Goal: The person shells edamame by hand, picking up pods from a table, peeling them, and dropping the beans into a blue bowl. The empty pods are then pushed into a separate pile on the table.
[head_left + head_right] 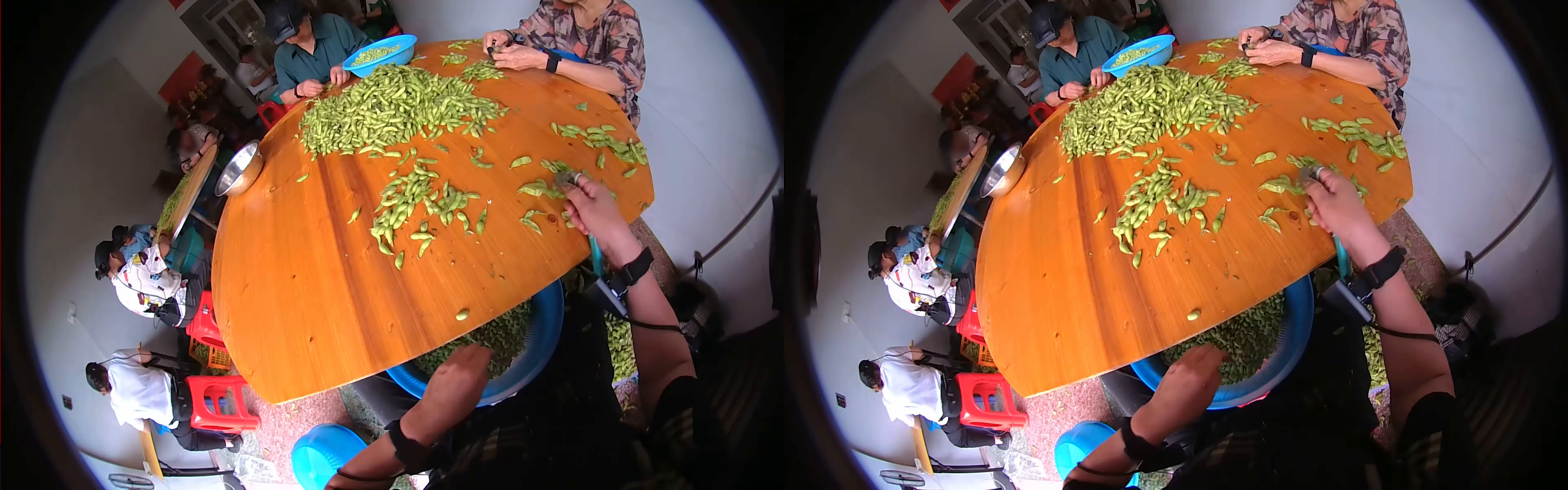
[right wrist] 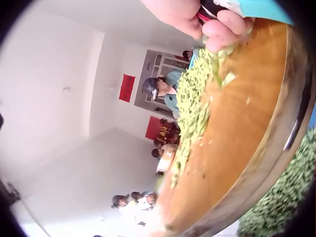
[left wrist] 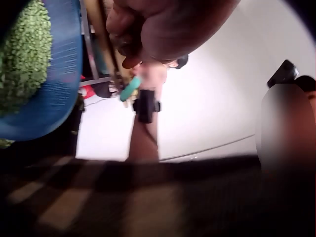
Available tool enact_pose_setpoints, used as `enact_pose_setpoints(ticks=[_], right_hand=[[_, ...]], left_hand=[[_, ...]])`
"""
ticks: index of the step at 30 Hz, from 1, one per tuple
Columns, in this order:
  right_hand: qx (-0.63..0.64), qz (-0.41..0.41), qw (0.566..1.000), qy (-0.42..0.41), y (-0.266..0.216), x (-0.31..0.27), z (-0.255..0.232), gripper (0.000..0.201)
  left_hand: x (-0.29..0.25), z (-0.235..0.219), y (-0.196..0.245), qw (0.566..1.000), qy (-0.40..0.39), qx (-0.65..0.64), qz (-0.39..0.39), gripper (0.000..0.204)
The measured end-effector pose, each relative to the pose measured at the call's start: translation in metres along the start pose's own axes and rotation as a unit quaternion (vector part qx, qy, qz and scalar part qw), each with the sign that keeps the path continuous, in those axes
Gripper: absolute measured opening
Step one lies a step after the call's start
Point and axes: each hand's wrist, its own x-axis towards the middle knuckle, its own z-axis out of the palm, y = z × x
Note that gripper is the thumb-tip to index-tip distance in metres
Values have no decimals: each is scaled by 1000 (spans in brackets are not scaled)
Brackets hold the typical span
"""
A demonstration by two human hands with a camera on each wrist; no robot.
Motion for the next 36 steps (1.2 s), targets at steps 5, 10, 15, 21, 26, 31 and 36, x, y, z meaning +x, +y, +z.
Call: enact_pose_setpoints(ticks=[5, 10, 15, 21, 26, 31, 36], right_hand=[[-8, -53, 998, -28, 13, 0, -17, 11], [1, -73, 997, -31, 6, -23, -3, 10], [1, -38, 995, -94, 10, -35, 5, 14], [20, -31, 988, -152, 2, -51, 31, 19], [38, 13, 962, -270, -20, -45, 66, 26], [88, 6, 948, -307, -11, -39, 84, 24], [118, 36, 948, -294, -13, -42, 83, 18]], left_hand=[[-6, -7, 4, 992, 98, 74, -17, 20], [55, -84, 10, 954, 251, 153, -58, 23], [114, -102, -66, 949, 227, 207, -73, 20], [115, -102, -74, 961, 185, 181, -95, 11], [111, -87, -52, 973, 210, 56, -73, 10], [109, -72, -38, 960, 156, -207, -109, 25], [109, -67, -38, 958, 146, -233, -84, 30]])
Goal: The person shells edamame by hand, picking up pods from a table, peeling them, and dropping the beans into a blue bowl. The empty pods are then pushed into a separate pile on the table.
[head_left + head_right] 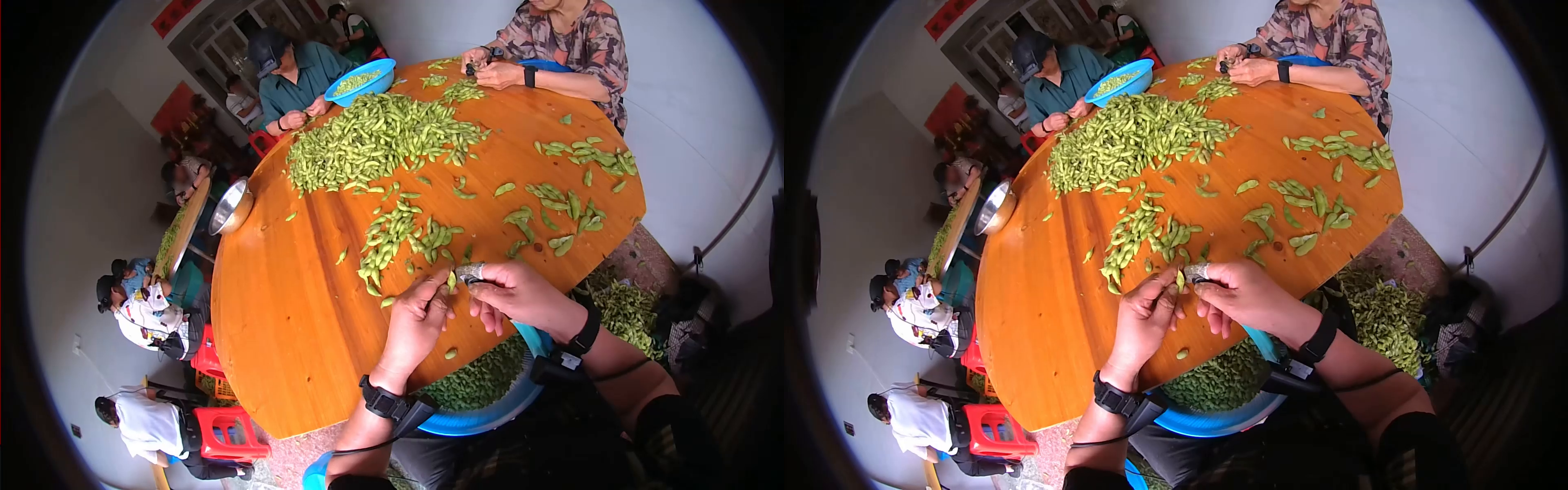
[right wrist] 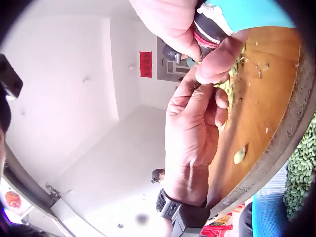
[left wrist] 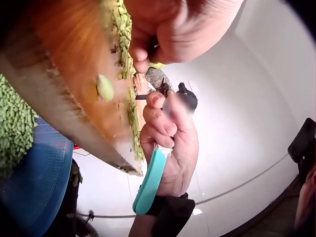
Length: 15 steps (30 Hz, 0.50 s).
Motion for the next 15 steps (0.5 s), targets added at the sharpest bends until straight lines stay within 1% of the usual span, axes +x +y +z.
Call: enact_pose_setpoints(ticks=[2, 6, 8, 9, 11, 15], right_hand=[[-29, 8, 1000, -8, -1, 0, 0, 16], [-20, 2, 1000, -7, 1, 1, 3, 15], [-46, -8, 999, -5, 5, 3, 3, 14], [-47, -8, 999, -6, 6, 4, 4, 14], [-23, -16, 1000, -7, 9, 3, 5, 13], [-1, -11, 1000, 4, 9, 1, 8, 13]], left_hand=[[0, 3, -3, 999, 7, 20, 26, 32], [0, 4, -6, 998, 13, 40, 49, 35], [0, 5, -1, 990, 12, 110, 86, 38], [0, 6, 1, 990, 13, 111, 87, 38], [0, 8, 4, 976, 28, 184, 109, 37], [0, 10, 0, 981, 36, 167, 96, 34]])
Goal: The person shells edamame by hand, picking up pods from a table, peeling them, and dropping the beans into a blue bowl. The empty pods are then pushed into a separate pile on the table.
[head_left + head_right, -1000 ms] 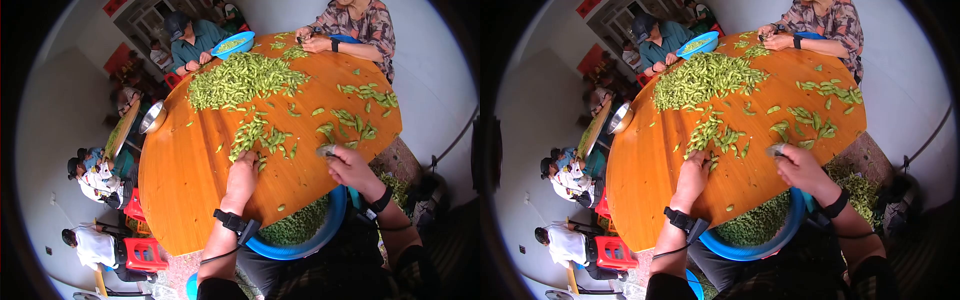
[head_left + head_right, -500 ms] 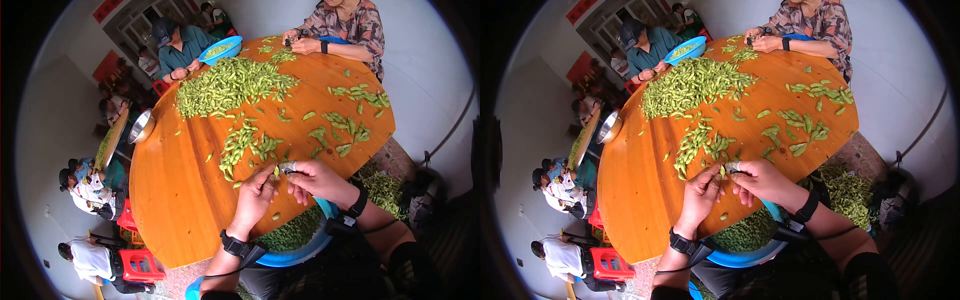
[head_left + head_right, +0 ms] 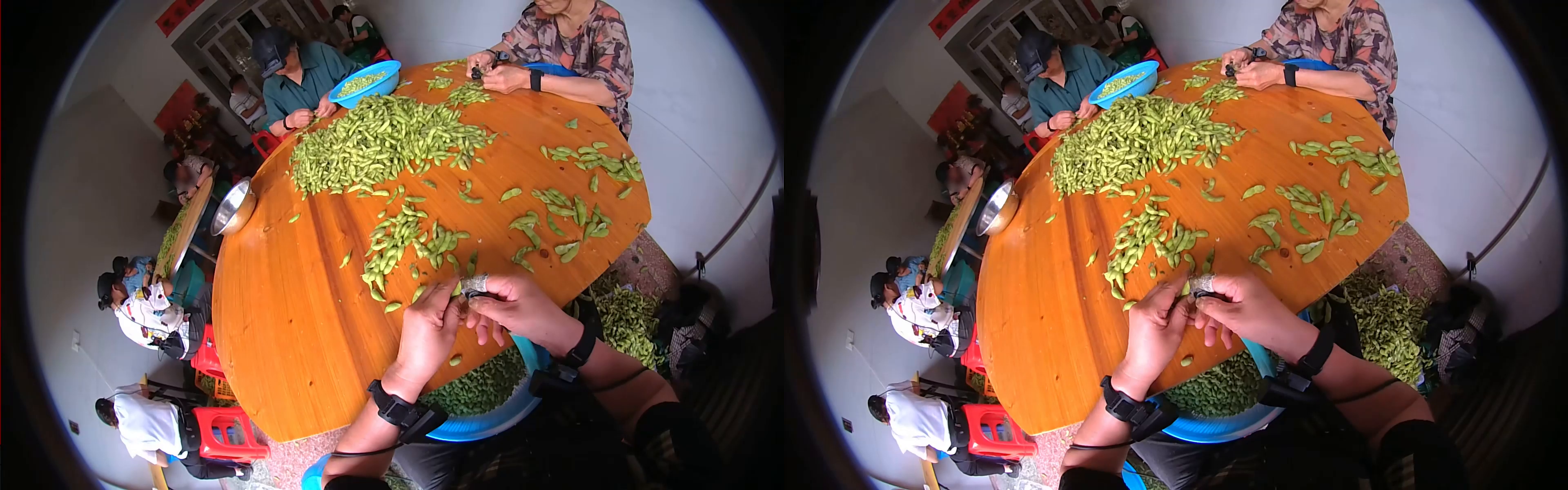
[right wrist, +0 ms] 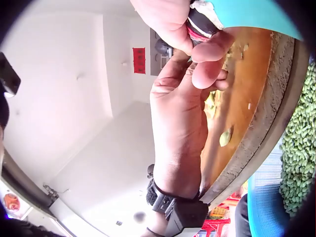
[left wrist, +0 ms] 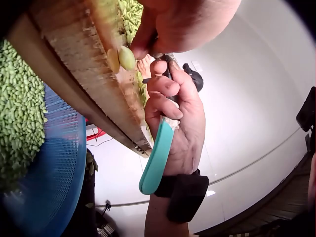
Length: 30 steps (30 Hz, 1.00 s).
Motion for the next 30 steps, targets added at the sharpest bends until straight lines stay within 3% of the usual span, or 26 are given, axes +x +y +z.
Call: enact_pose_setpoints(ticks=[3, 5, 13, 16, 21, 25, 27, 30], right_hand=[[-9, 8, 1000, 12, 2, 0, 0, 12], [11, 11, 1000, 17, 0, -1, -1, 13], [23, 28, 999, 36, -2, 0, 1, 7], [18, 27, 999, 22, -7, -1, 0, 10], [20, 35, 999, 3, -11, -2, -2, 11], [-47, 13, 997, 62, 3, -2, 7, 12], [-92, -42, 991, 88, 12, -2, 13, 12], [-83, -61, 989, 102, 10, -4, 19, 14]], left_hand=[[-1, 3, -7, 999, 7, -34, -5, 28], [0, 1, -2, 992, -27, -113, -49, 20], [2, -4, -15, 950, -66, -284, -109, 23], [4, -12, -15, 926, -91, -343, -131, 25], [5, -19, -12, 832, -130, -499, -207, 29], [5, -10, -12, 860, -130, -455, -191, 30], [4, -6, -14, 929, -128, -291, -189, 34], [1, -9, -10, 924, -115, -316, -184, 33]])
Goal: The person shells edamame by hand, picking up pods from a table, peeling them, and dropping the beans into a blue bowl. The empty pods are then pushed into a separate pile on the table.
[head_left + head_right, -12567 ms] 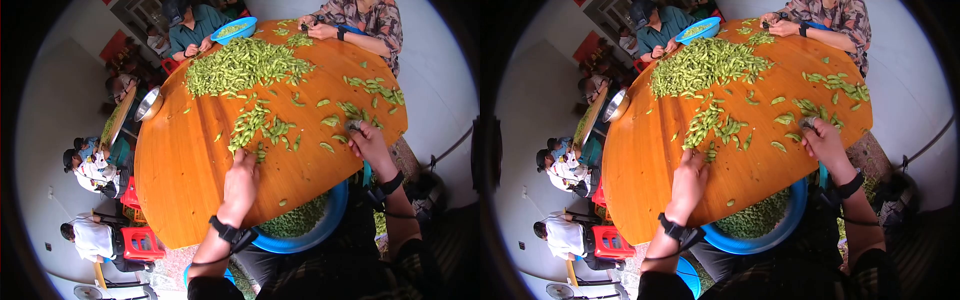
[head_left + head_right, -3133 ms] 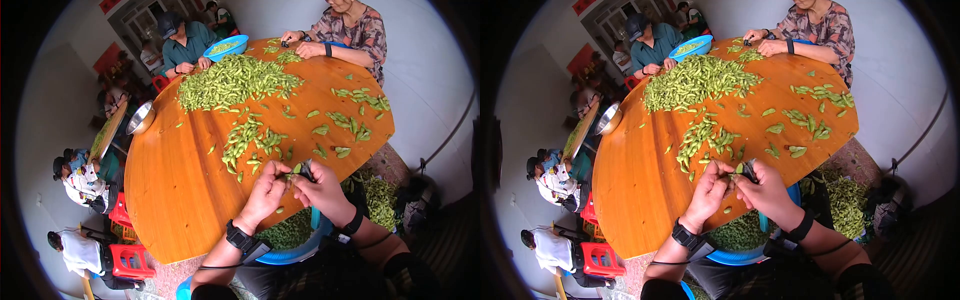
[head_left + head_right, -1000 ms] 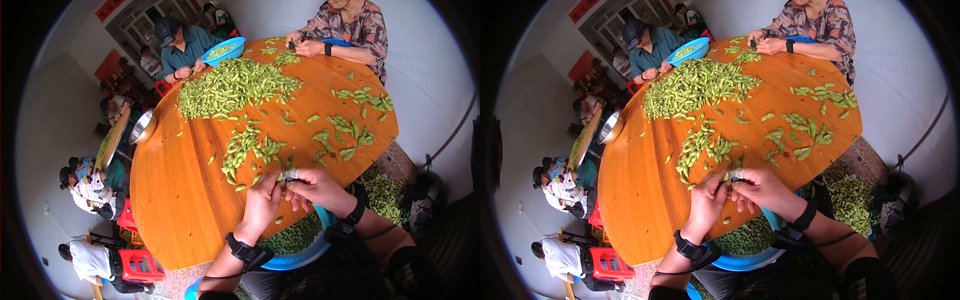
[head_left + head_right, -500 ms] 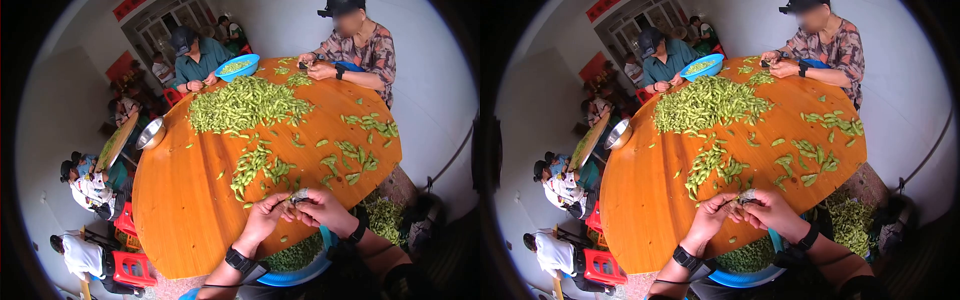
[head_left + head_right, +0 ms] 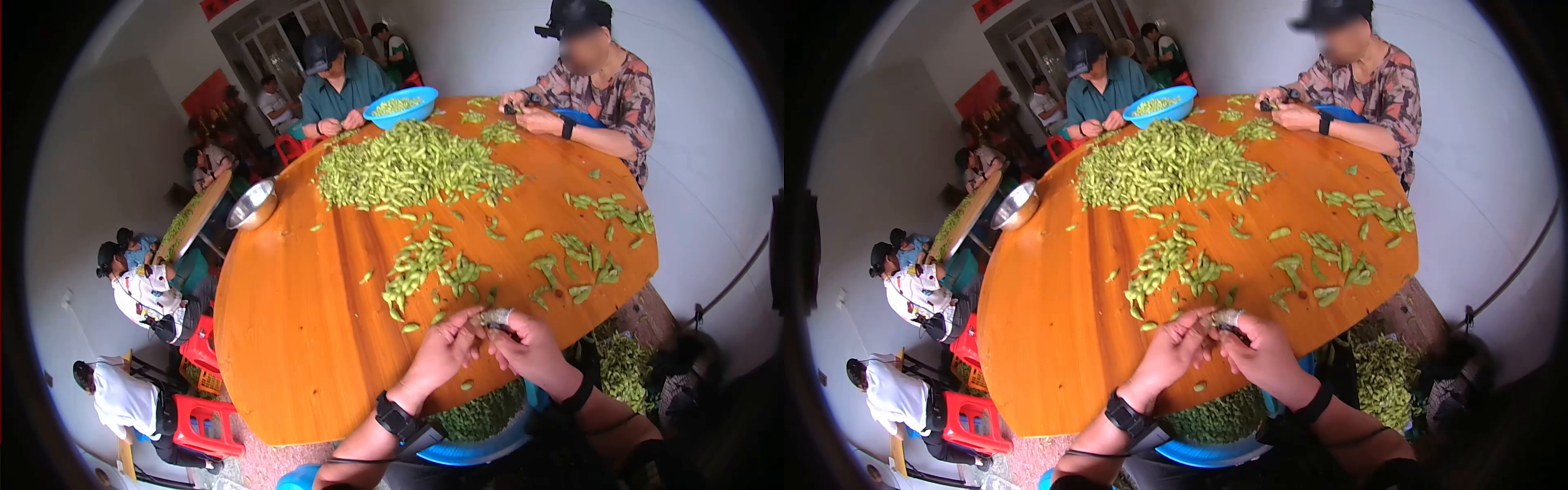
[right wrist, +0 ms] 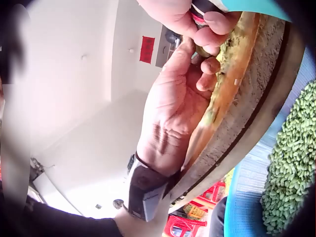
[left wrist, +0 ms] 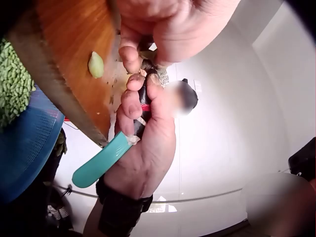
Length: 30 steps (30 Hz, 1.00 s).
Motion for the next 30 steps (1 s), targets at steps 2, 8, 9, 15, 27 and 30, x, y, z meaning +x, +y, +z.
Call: enact_pose_setpoints(ticks=[2, 8, 9, 15, 27, 30], right_hand=[[15, -13, 999, 30, 1, -2, 5, 15], [-39, -53, 998, 21, 7, -9, 12, 18], [-48, -55, 997, 18, 8, -10, 13, 19], [-2, -18, 1000, 2, 10, -12, 9, 19], [96, 6, 994, 43, -1, -10, -11, 18], [114, 2, 987, 113, -11, 0, -55, 23]], left_hand=[[-2, 2, -2, 999, 8, -46, 20, 30], [1, -3, 0, 987, 7, -156, -46, 27], [1, -3, 1, 987, 8, -156, -47, 27], [1, -2, 0, 997, -7, -76, -30, 28], [-2, -7, 1, 995, -42, -64, -61, 31], [-14, -16, -4, 987, 8, 157, 37, 31]])
